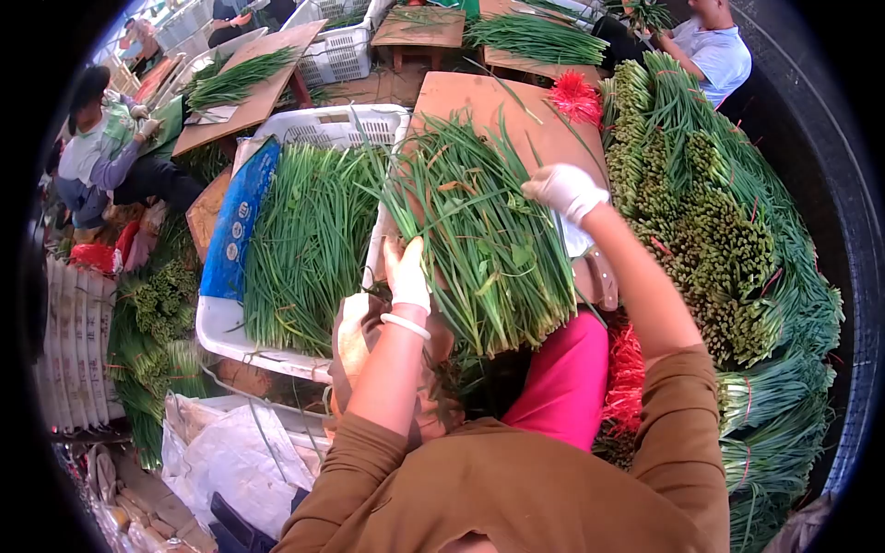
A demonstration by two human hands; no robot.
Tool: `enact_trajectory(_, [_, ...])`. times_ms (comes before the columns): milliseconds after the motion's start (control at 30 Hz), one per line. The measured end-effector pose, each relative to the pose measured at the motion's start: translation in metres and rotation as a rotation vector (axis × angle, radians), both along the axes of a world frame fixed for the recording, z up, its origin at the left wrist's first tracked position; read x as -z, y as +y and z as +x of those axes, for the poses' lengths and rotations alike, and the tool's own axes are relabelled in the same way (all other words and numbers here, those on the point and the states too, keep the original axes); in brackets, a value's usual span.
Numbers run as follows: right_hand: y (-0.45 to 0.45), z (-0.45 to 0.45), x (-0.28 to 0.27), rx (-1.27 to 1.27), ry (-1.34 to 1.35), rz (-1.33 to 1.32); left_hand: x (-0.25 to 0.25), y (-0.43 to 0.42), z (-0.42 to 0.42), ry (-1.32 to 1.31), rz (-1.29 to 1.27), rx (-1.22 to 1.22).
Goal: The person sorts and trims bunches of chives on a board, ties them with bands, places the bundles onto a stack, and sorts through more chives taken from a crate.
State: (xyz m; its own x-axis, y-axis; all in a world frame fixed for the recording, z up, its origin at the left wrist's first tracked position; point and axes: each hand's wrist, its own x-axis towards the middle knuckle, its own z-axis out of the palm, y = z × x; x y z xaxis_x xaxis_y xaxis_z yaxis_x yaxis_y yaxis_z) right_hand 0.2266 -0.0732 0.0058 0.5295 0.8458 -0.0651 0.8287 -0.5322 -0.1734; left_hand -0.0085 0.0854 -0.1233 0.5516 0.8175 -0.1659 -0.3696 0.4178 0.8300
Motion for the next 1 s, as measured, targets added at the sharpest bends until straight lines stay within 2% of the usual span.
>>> enact_trajectory(33, [0.010, -0.017, 0.012, 0.293, 0.075, -0.043, 0.003, 0.000, 0.001, 0.017, 0.071, 0.013])
enact_trajectory(67, [0.017, -0.021, 0.018, 0.334, 0.092, -0.083, 0.022, -0.002, 0.005, 0.225, 0.127, -0.016])
enact_trajectory(167, [0.026, -0.020, 0.042, 0.388, 0.102, -0.127, -0.006, -0.005, -0.009, 0.202, 0.270, 0.136])
enact_trajectory(233, [0.030, -0.008, 0.043, 0.376, 0.004, -0.119, 0.007, -0.001, -0.006, 0.182, 0.279, 0.111])
enact_trajectory(267, [0.026, -0.005, 0.032, 0.439, 0.044, -0.078, 0.014, 0.002, -0.005, 0.191, 0.275, 0.113])
enact_trajectory(300, [0.017, 0.004, 0.025, 0.449, 0.058, 0.024, 0.017, 0.003, -0.004, 0.196, 0.267, 0.115])
enact_trajectory(367, [-0.004, 0.044, 0.016, 0.419, 0.301, 0.184, 0.013, 0.003, -0.003, 0.263, 0.261, 0.120])
enact_trajectory(433, [-0.017, 0.029, -0.029, 0.592, 0.675, 0.639, 0.014, 0.001, -0.001, 0.194, 0.239, 0.098])
enact_trajectory(467, [-0.019, 0.020, -0.041, 0.576, 0.758, 0.705, 0.017, 0.000, -0.001, 0.245, 0.289, 0.077])
enact_trajectory(567, [-0.005, 0.000, -0.021, 0.469, 0.587, 0.339, -0.005, -0.007, -0.010, 0.224, 0.296, 0.115])
enact_trajectory(600, [0.007, -0.016, -0.019, 0.470, 0.490, 0.206, 0.005, -0.007, -0.007, 0.243, 0.337, 0.100])
enact_trajectory(700, [0.030, -0.016, 0.030, 0.392, 0.129, -0.156, -0.014, -0.010, -0.017, 0.272, 0.398, 0.148])
enact_trajectory(733, [0.036, -0.015, 0.032, 0.396, 0.117, -0.178, -0.016, -0.009, -0.015, 0.208, 0.387, 0.149])
enact_trajectory(867, [0.040, 0.021, 0.034, 0.374, 0.060, -0.304, -0.002, -0.004, -0.010, 0.272, 0.389, 0.133])
enact_trajectory(933, [0.029, 0.021, -0.009, 0.323, -0.027, -0.316, 0.019, -0.001, 0.001, 0.284, 0.409, 0.103])
enact_trajectory(1000, [0.016, 0.014, -0.046, 0.338, 0.016, -0.216, -0.007, -0.005, -0.005, 0.329, 0.397, 0.134])
